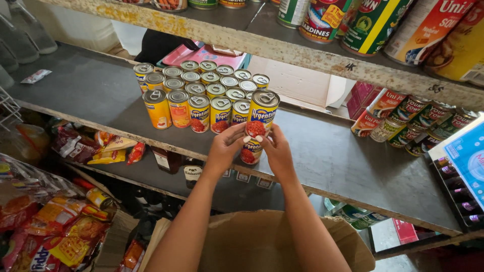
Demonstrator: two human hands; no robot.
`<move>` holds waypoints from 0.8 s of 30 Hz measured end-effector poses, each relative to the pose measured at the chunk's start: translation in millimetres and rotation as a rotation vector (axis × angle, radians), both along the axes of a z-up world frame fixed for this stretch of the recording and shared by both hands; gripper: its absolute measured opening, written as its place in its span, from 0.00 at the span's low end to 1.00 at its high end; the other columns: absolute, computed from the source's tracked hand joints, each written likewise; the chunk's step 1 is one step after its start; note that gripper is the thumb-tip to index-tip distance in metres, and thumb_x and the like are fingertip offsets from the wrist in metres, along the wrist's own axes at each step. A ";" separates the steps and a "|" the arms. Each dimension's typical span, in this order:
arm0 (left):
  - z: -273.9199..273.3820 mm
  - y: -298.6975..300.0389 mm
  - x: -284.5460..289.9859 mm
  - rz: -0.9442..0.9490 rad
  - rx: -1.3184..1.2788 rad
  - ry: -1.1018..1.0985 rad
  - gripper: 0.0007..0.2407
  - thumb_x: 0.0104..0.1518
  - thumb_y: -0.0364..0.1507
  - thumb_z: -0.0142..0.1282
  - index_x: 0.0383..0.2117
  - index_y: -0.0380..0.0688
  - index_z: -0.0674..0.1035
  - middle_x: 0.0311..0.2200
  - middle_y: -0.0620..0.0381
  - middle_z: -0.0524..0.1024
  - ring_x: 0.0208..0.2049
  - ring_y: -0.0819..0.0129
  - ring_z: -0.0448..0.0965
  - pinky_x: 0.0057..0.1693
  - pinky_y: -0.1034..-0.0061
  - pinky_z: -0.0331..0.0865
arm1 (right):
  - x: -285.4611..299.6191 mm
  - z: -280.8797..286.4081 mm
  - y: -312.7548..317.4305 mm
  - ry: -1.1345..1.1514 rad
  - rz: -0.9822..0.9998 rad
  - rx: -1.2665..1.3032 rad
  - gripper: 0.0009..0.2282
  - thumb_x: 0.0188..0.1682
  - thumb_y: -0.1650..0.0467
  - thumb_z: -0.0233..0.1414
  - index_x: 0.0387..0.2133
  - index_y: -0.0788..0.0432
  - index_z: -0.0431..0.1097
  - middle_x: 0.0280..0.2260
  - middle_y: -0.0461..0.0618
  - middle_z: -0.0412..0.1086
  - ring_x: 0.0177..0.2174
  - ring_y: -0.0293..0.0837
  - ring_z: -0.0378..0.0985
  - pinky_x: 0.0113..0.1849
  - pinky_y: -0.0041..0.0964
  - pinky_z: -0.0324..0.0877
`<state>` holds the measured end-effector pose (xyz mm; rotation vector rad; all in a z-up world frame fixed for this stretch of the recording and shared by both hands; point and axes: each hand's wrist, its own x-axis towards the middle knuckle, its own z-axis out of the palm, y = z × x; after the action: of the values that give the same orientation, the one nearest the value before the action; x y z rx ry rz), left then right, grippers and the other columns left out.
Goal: Organizing and restocking various canned food items on grocery store shelves.
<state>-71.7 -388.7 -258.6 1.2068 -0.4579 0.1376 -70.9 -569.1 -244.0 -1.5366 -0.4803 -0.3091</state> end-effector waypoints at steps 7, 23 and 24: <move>-2.3 0.2 3.3 0.012 -0.033 -0.043 0.21 0.60 0.26 0.59 0.58 0.29 0.73 0.54 0.46 0.78 0.56 0.65 0.78 0.61 0.72 0.70 | 3.1 1.8 -7.6 0.101 0.203 0.102 0.15 0.57 0.72 0.49 0.56 0.65 0.64 0.50 0.49 0.72 0.52 0.39 0.72 0.56 0.34 0.66; -6.7 0.8 8.0 0.004 -0.030 -0.043 0.21 0.59 0.25 0.59 0.59 0.29 0.72 0.55 0.46 0.77 0.56 0.65 0.78 0.62 0.71 0.70 | 3.8 -0.4 -4.7 0.128 0.165 0.132 0.20 0.49 0.78 0.54 0.56 0.65 0.60 0.49 0.50 0.72 0.49 0.39 0.74 0.51 0.35 0.70; -6.8 0.7 9.0 0.006 -0.028 -0.049 0.21 0.59 0.25 0.59 0.59 0.29 0.72 0.55 0.46 0.77 0.56 0.65 0.78 0.62 0.71 0.70 | 5.3 -1.0 -5.2 0.122 0.168 0.133 0.20 0.49 0.78 0.54 0.56 0.65 0.60 0.49 0.50 0.72 0.49 0.39 0.74 0.51 0.35 0.70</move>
<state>-62.7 -388.0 -265.4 1.1792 -0.4939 0.1786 -65.6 -574.3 -245.0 -1.3677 -0.4797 -0.1138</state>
